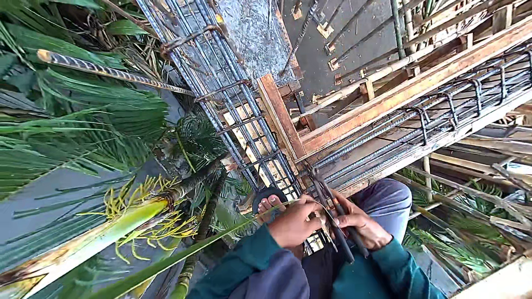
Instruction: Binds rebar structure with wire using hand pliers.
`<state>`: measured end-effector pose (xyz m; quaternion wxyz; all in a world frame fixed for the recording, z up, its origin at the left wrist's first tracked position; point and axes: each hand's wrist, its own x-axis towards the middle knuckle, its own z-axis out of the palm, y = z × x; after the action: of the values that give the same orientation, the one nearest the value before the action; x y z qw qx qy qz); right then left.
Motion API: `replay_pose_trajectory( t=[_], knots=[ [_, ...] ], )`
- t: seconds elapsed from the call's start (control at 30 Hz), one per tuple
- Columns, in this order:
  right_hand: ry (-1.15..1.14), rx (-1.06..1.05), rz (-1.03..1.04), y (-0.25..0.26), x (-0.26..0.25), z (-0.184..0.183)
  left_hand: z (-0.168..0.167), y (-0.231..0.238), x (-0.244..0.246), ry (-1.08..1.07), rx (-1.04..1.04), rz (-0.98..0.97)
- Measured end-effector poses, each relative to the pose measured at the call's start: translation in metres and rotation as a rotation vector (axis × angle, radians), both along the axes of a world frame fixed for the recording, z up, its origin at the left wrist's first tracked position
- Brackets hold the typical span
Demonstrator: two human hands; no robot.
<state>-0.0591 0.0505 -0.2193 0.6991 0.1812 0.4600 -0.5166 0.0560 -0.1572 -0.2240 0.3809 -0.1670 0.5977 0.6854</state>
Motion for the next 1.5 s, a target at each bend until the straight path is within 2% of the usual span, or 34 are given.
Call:
replay_pose_trajectory(
  t=[0.07,0.1,0.17,0.2,0.23,0.3,0.33,0.37,0.4,0.47,0.53,0.57,0.63,0.67,0.73,0.77,0.83,0.9,0.97,1.07,1.13,1.17,1.23,1.27,1.33,1.43,1.5],
  knots=[
    [-0.014,-0.011,-0.051,0.009,0.011,0.001,0.002,-0.012,0.006,0.019,-0.079,-0.018],
    [-0.052,-0.033,-0.127,0.013,0.016,0.001,0.003,-0.02,0.008,0.008,-0.153,0.034],
    [-0.122,-0.079,-0.255,0.019,0.024,0.003,-0.003,-0.037,0.014,-0.037,-0.33,0.219],
    [-0.089,-0.048,-0.238,0.017,0.027,0.004,-0.011,-0.045,0.019,-0.046,-0.422,0.338],
    [0.006,0.029,-0.117,0.012,0.028,0.008,-0.022,-0.054,0.024,-0.046,-0.503,0.449],
    [0.319,0.133,0.449,-0.002,0.031,0.023,-0.046,-0.069,0.03,-0.053,-0.649,0.64],
    [0.436,0.113,0.711,-0.007,0.036,0.03,-0.057,-0.075,0.031,-0.071,-0.691,0.728],
    [0.481,0.047,0.887,-0.011,0.043,0.037,-0.065,-0.079,0.032,-0.091,-0.711,0.802],
    [0.464,-0.031,0.973,-0.01,0.047,0.038,-0.071,-0.082,0.033,-0.1,-0.724,0.864],
    [0.376,-0.067,0.928,0.011,0.038,0.022,-0.075,-0.082,0.033,-0.083,-0.731,0.952],
    [0.459,0.166,0.777,0.047,0.007,-0.006,-0.072,-0.082,0.034,-0.049,-0.709,1.003],
    [0.506,0.302,0.761,0.06,-0.008,-0.018,-0.07,-0.081,0.035,-0.037,-0.699,1.023],
    [0.581,0.468,0.825,0.051,-0.008,-0.019,-0.066,-0.078,0.034,-0.008,-0.691,1.074],
    [0.582,0.475,0.888,0.037,0.006,-0.008,-0.066,-0.077,0.034,0.004,-0.685,1.096],
    [0.554,0.343,0.98,0.008,0.031,0.018,-0.065,-0.074,0.037,0.008,-0.673,1.117],
    [0.522,0.253,0.98,0.001,0.034,0.02,-0.065,-0.074,0.036,0.009,-0.672,1.132],
    [0.465,0.199,0.828,0.019,0.026,0.007,-0.059,-0.073,0.039,-0.002,-0.661,1.123],
    [0.544,0.347,0.753,0.053,-0.012,-0.024,-0.055,-0.075,0.037,0.031,-0.653,1.138],
    [0.608,0.518,0.823,0.054,-0.015,-0.028,-0.05,-0.074,0.038,0.06,-0.648,1.146],
    [0.599,0.445,0.976,0.015,0.03,0.003,-0.048,-0.066,0.035,0.074,-0.62,1.121],
    [0.569,0.317,0.997,0.012,0.031,-0.001,-0.05,-0.061,0.03,0.069,-0.592,1.123],
    [0.583,0.318,0.936,0.025,0.018,-0.01,-0.05,-0.059,0.028,0.073,-0.575,1.117],
    [0.632,0.466,0.888,0.055,-0.022,-0.033,-0.047,-0.059,0.025,0.092,-0.556,1.12],
    [0.654,0.561,0.892,0.058,-0.026,-0.038,-0.045,-0.06,0.025,0.101,-0.55,1.125],
    [0.64,0.645,0.92,0.04,0.002,-0.027,-0.043,-0.061,0.026,0.129,-0.551,1.128],
    [0.555,0.451,1.073,0.015,0.038,-0.005,-0.045,-0.058,0.022,0.141,-0.528,1.136],
    [0.603,0.362,0.963,0.035,0.022,-0.013,-0.043,-0.053,0.023,0.135,-0.502,1.116]
  ],
)
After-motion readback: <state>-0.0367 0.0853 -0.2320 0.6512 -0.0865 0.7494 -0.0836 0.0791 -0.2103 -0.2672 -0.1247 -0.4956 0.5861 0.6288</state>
